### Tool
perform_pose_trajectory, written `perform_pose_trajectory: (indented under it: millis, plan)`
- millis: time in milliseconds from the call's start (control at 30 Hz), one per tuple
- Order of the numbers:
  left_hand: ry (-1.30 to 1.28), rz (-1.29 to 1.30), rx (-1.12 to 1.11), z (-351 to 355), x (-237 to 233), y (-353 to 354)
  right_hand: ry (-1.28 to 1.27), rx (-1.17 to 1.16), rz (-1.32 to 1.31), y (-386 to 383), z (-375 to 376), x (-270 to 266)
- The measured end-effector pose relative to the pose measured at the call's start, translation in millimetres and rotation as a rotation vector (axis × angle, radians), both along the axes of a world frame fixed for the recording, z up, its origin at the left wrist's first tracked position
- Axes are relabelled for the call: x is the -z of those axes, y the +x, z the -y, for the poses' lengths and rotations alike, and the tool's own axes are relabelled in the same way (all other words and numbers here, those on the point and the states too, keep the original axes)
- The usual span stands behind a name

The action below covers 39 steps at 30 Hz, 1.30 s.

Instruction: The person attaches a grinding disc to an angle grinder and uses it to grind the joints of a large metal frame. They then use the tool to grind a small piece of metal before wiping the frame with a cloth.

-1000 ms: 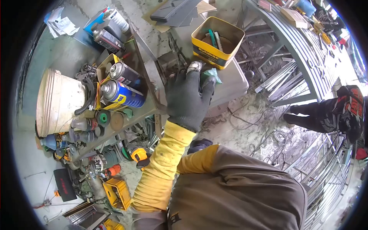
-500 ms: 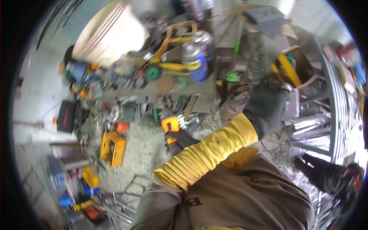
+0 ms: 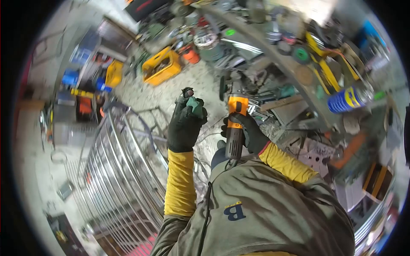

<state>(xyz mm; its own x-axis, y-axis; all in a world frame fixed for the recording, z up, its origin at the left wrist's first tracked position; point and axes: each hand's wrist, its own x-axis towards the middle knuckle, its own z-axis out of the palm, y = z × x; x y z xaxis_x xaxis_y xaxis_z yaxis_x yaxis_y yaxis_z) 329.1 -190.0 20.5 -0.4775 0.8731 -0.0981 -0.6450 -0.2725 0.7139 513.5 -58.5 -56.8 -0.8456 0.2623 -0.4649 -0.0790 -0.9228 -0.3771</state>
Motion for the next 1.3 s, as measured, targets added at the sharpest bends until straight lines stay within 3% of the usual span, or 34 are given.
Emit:
perform_pose_trajectory:
  millis: [133,233,267,333,400,467,633,700,833,900,933,1033,1300]
  plan:
    - [-0.062,-0.119,-0.259,32.2,15.8,6.2,0.02,-0.159,-0.038,-14.1,10.7,1.7]
    - [-0.349,-0.534,-0.646,21.9,19.5,21.0,0.073,-0.236,-0.041,-23.6,17.4,-0.3]
    - [-0.346,-0.53,-0.669,21.6,22.2,24.0,0.082,-0.258,-0.042,-26.4,19.2,1.0]
    - [-0.441,-0.79,-0.756,18.6,27.8,25.5,0.091,-0.306,-0.013,-29.5,22.4,2.5]
    - [-0.42,-0.823,-0.813,16.5,31.4,26.6,0.076,-0.299,-0.007,-31.9,25.3,1.7]
    - [-0.587,-1.344,-0.786,18.8,27.7,25.1,0.056,-0.282,-0.001,-33.4,26.7,-0.7]
    - [-0.639,-1.637,-0.849,7.3,21.4,27.1,0.042,-0.322,-0.009,-28.6,28.7,-5.9]
    - [-0.543,-1.767,-0.874,3.5,22.2,24.3,0.034,-0.301,-0.02,-25.3,29.6,-4.3]
    - [-0.6,-1.716,-0.851,-0.4,17.5,21.7,0.089,-0.269,0.006,-22.2,29.3,-8.3]
    - [-0.432,-1.024,-0.652,-0.3,19.3,17.8,0.12,-0.279,-0.001,-20.1,27.8,-8.0]
    - [-0.431,-1.026,-0.651,0.5,16.1,17.0,0.15,-0.296,-0.005,-19.1,27.7,-7.7]
    - [-0.457,-0.601,-0.6,-1.5,10.8,11.8,0.073,-0.274,-0.018,-19.5,27.4,-7.6]
    - [-0.38,-0.659,-0.563,-2.8,16.1,-1.7,0.14,-0.278,-0.015,-17.3,29.2,-17.1]
